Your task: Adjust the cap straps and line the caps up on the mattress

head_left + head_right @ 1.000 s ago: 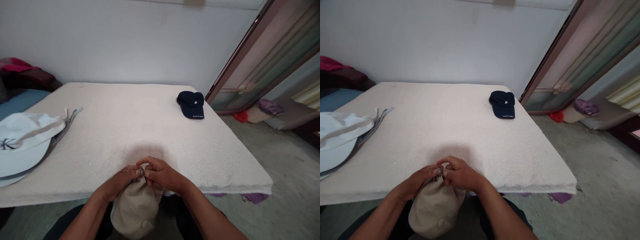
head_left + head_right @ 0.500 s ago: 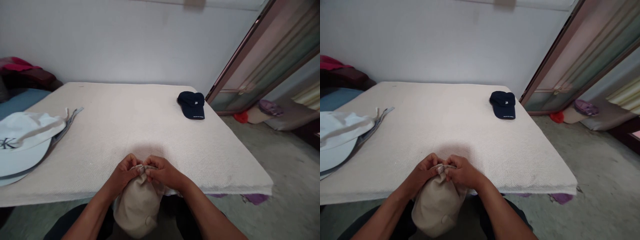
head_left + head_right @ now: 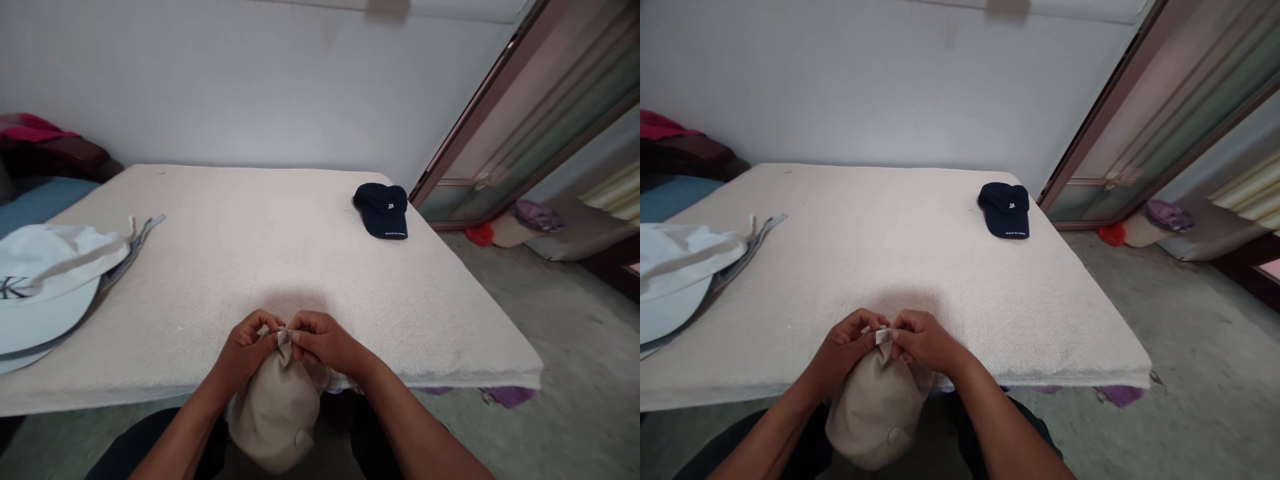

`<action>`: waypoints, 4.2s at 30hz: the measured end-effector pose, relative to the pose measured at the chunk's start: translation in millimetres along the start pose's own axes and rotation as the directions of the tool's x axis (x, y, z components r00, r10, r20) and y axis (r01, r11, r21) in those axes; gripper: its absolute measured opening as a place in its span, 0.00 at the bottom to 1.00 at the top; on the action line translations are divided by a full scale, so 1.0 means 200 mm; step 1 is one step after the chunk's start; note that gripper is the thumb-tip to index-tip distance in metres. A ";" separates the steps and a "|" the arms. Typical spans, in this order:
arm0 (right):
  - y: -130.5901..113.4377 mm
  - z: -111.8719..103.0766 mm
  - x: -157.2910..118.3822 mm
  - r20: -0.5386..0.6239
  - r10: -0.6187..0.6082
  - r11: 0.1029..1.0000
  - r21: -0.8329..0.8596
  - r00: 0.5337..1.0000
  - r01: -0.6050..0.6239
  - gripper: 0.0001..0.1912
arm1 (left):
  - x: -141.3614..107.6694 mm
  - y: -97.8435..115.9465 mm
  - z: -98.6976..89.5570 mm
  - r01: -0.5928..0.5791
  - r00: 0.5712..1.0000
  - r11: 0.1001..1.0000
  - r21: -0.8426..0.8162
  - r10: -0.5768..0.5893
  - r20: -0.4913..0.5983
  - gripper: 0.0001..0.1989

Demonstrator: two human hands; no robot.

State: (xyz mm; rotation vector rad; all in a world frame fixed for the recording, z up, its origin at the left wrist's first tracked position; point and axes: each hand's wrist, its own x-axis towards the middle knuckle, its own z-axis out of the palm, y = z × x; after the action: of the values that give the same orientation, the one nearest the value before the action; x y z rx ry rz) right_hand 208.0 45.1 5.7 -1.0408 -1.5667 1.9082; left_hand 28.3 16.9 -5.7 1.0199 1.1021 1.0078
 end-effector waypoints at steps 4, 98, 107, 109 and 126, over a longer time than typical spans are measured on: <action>0.00 -0.01 0.00 -0.005 0.023 1.000 0.012 1.000 -0.023 0.05 | -0.01 0.00 -0.01 0.074 0.997 0.997 0.033 -0.075 0.025 0.09; 0.01 0.01 -0.02 -0.039 -0.176 0.871 -0.472 0.984 0.137 0.08 | -0.07 0.00 -0.04 0.256 0.950 0.964 0.067 -0.264 0.167 0.06; 0.01 -0.03 -0.04 0.144 0.009 0.999 -0.041 0.990 -0.003 0.14 | -0.10 0.02 -0.07 0.291 0.933 0.944 -0.155 -0.243 0.266 0.05; -0.01 -0.06 -0.07 0.265 0.055 0.992 0.092 0.963 -0.082 0.12 | -0.12 0.04 -0.09 0.282 0.936 0.932 -0.226 -0.216 0.277 0.06; -0.03 -0.04 -0.08 -0.013 0.092 0.988 0.123 0.996 -0.089 0.07 | -0.09 0.02 -0.02 0.118 0.965 0.993 -0.006 -0.113 0.235 0.10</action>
State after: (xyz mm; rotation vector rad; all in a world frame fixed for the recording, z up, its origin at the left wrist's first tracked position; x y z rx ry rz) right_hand 223.2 39.7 16.1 -1.0902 -1.3951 2.0209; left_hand 21.5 1.3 1.6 1.0180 0.9432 0.7815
